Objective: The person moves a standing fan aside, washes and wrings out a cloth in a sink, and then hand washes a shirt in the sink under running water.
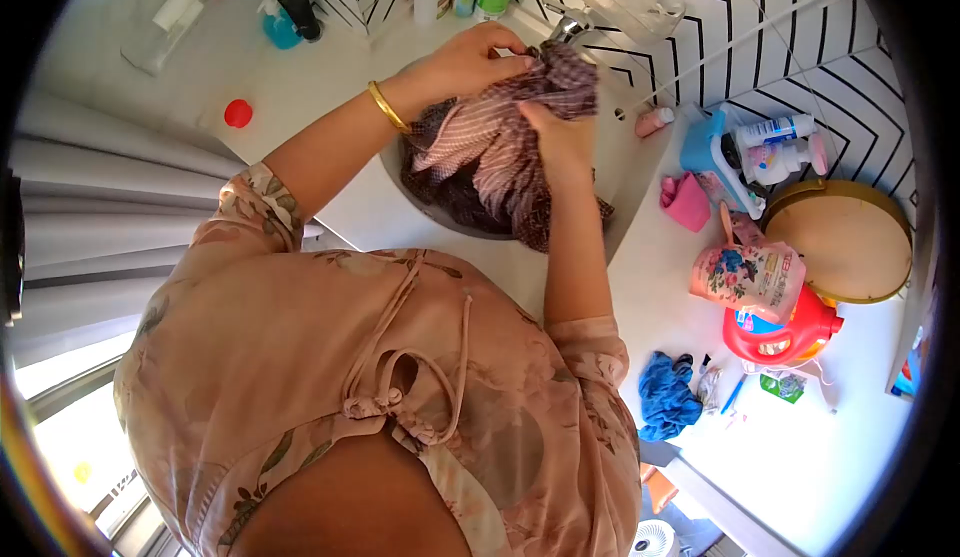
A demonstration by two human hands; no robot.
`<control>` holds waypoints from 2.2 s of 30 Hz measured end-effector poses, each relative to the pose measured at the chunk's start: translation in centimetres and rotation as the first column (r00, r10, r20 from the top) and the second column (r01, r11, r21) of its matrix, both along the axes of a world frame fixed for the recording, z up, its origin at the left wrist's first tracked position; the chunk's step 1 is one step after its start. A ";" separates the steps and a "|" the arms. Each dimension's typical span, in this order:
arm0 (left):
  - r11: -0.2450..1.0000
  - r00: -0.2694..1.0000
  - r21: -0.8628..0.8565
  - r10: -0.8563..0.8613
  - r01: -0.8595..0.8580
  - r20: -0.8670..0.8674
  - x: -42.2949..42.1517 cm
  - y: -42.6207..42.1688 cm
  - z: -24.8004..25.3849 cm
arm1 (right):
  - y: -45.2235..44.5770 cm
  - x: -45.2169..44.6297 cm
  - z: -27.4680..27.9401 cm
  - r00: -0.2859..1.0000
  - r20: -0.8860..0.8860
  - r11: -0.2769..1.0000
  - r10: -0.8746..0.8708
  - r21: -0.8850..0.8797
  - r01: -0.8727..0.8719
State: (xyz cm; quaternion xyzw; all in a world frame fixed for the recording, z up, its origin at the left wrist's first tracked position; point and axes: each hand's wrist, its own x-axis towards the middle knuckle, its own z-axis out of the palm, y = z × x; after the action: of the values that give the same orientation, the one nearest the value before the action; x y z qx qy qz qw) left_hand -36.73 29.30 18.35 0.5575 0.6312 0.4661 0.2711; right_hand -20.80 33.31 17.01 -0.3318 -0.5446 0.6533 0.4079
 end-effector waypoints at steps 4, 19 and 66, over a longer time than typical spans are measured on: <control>0.894 0.895 0.070 -0.436 0.442 -0.094 0.1 -2.1 -2.2 | 1.1 2.3 4.1 0.999 -0.040 0.998 0.017 0.053 -0.015; 0.922 0.918 -0.103 -0.384 0.374 -0.102 -2.1 -3.4 -6.5 | 4.4 12.6 22.5 0.956 -0.252 0.965 -0.150 0.174 0.198; 0.985 0.269 0.032 -0.077 0.169 0.960 3.9 0.1 6.4 | 0.3 3.6 6.9 0.943 -0.294 0.985 -0.156 0.019 0.169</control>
State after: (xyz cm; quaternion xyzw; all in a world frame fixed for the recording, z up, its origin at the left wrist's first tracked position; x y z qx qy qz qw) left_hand -32.86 29.38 24.70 0.2027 0.3145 0.6600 0.6514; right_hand -17.21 33.60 23.87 -0.2667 -0.4637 0.6470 0.5434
